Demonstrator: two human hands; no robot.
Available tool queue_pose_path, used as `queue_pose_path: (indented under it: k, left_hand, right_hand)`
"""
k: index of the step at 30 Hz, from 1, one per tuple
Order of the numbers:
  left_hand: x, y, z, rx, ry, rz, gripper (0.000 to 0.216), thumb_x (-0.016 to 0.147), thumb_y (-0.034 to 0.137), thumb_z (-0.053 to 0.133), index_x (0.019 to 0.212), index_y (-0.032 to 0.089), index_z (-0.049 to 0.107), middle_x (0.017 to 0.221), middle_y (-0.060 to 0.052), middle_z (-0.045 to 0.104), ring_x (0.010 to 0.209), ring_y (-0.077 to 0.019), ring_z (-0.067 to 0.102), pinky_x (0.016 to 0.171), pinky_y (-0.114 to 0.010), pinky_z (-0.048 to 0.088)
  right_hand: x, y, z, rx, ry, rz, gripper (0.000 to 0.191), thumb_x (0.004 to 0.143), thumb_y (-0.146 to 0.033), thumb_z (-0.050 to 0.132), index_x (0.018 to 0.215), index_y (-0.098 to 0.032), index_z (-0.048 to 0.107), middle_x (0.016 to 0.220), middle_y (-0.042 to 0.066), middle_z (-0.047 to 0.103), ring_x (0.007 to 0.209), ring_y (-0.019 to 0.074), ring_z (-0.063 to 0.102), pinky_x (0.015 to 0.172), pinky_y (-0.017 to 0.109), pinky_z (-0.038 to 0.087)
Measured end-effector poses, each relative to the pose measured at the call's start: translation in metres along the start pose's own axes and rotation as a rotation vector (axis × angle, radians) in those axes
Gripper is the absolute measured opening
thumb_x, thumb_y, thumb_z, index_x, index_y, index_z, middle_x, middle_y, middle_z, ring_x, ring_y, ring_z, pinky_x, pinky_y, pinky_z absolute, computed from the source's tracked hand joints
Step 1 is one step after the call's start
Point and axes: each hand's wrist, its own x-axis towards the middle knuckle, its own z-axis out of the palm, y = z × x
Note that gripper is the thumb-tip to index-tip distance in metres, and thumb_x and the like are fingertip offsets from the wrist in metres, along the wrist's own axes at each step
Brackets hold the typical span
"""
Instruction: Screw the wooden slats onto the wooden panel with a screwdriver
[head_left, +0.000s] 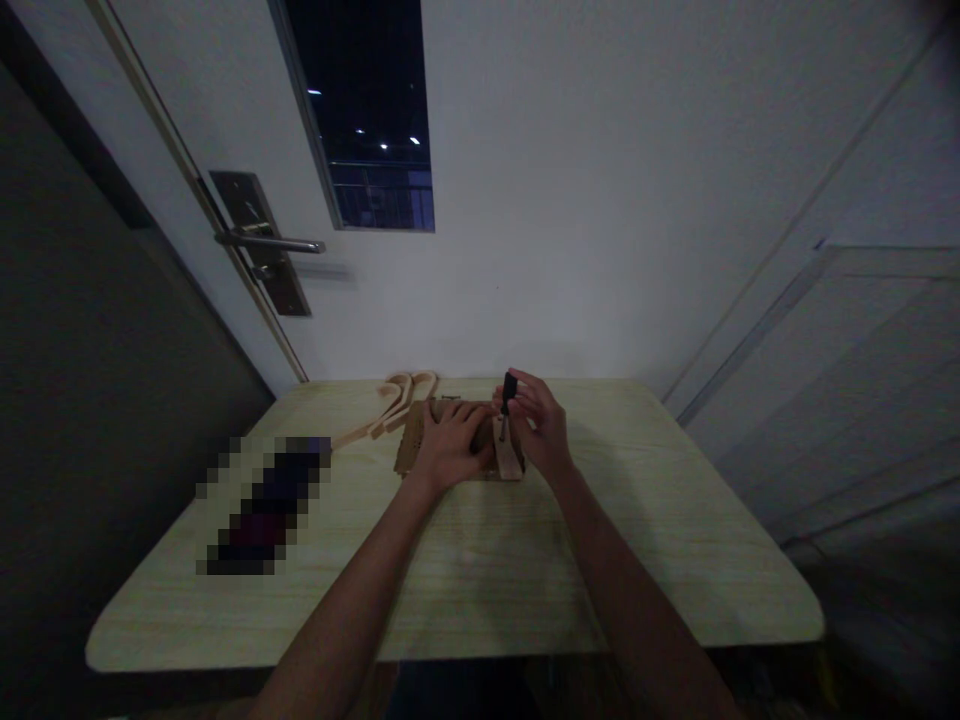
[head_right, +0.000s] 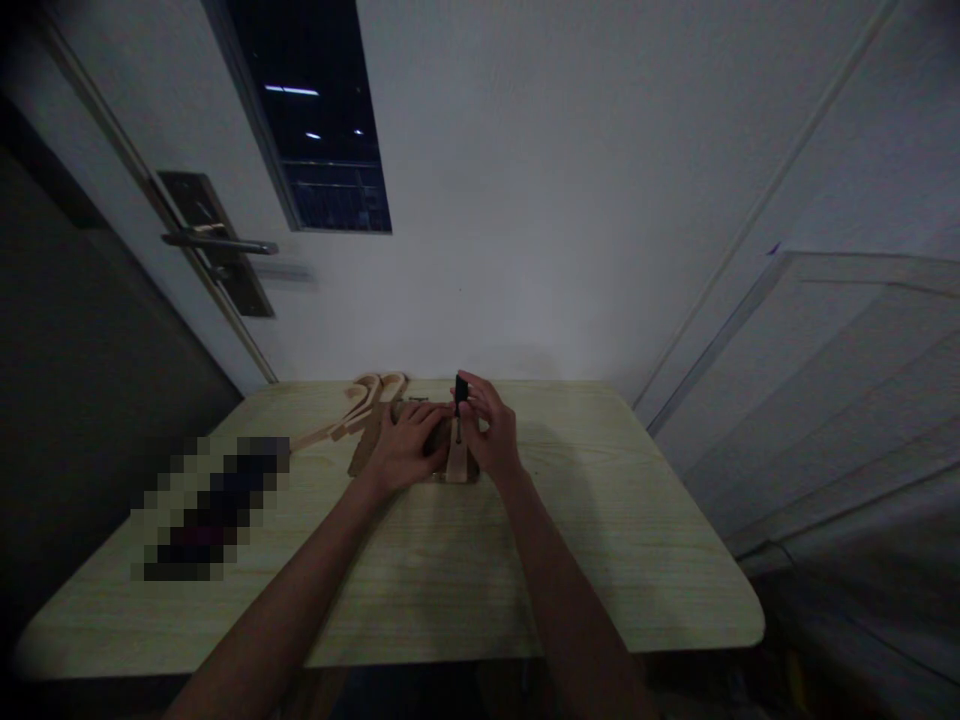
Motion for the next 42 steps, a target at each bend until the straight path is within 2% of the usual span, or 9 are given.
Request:
queue_pose_path:
  k: [8,14,19,24,32,36,42]
  left_hand:
    - [-0.0007,0.0019,-0.0009,-0.003,0.003,-0.007,0.045,0.085,0.036,0.053,0.129,0.030,0.046,0.137,-0.005,0.054,0.129,-0.0290,0.042,0.109,-0.071,0.009]
    - [-0.0003,0.0016,-0.0010,-0.006,-0.019,-0.014,0.046,0.085,0.036,0.053,0.130,0.029,0.046,0.137,-0.006,0.053,0.130,-0.0293,0.041,0.109,-0.071,0.008]
    - [-0.0004,0.0008,0.0004,0.007,-0.003,-0.012,0.047,0.084,0.035,0.054,0.130,0.030,0.047,0.137,-0.005,0.054,0.129,-0.0304,0.042,0.109,-0.072,0.008]
    - [-0.0007,0.0021,-0.0010,-0.009,-0.002,-0.006,0.045,0.085,0.036,0.053,0.130,0.031,0.047,0.136,-0.005,0.054,0.129,-0.0293,0.042,0.109,-0.071,0.007]
    - [-0.0011,0.0020,0.0006,-0.012,0.014,-0.002,0.043,0.086,0.035,0.050,0.129,0.030,0.047,0.136,-0.005,0.055,0.128,-0.0286,0.043,0.110,-0.070,0.008]
    - [-0.0008,0.0019,0.0004,0.001,-0.005,-0.024,0.045,0.085,0.035,0.052,0.129,0.031,0.047,0.137,-0.005,0.054,0.129,-0.0294,0.042,0.110,-0.070,0.008]
    - [-0.0013,0.0001,0.0012,0.001,0.004,-0.006,0.047,0.084,0.034,0.052,0.131,0.030,0.046,0.137,-0.005,0.053,0.130,-0.0287,0.041,0.110,-0.070,0.008]
  right_hand:
    - [0.0017,0.0105,0.0031,-0.064,0.118,0.036,0.044,0.076,-0.037,0.073,0.117,-0.028,0.060,0.097,0.004,0.069,0.077,0.0163,0.069,0.071,0.033,0.060]
    - [0.0005,0.0051,0.0021,-0.001,0.094,0.024,0.037,0.082,-0.039,0.067,0.114,-0.027,0.055,0.099,0.005,0.068,0.087,0.0176,0.070,0.071,0.031,0.060]
    - [0.0017,0.0040,0.0007,0.121,0.006,0.039,0.036,0.089,-0.046,0.054,0.120,-0.027,0.050,0.107,0.007,0.068,0.091,0.0171,0.070,0.078,0.034,0.060]
    - [0.0041,0.0074,0.0012,0.147,0.048,0.094,0.041,0.084,-0.046,0.063,0.117,-0.026,0.049,0.098,0.004,0.068,0.077,0.0146,0.070,0.069,0.029,0.058]
    - [0.0052,0.0040,0.0028,0.089,0.087,0.115,0.040,0.073,-0.039,0.073,0.108,-0.028,0.055,0.091,0.000,0.064,0.074,0.0127,0.067,0.057,0.022,0.054]
    - [0.0034,0.0043,0.0025,0.069,0.108,0.110,0.040,0.074,-0.038,0.073,0.108,-0.028,0.053,0.089,-0.001,0.065,0.077,0.0134,0.067,0.060,0.024,0.055]
    - [0.0016,0.0050,0.0019,0.214,0.006,0.065,0.031,0.088,-0.044,0.057,0.112,-0.027,0.049,0.102,0.005,0.067,0.080,0.0140,0.069,0.075,0.032,0.057]
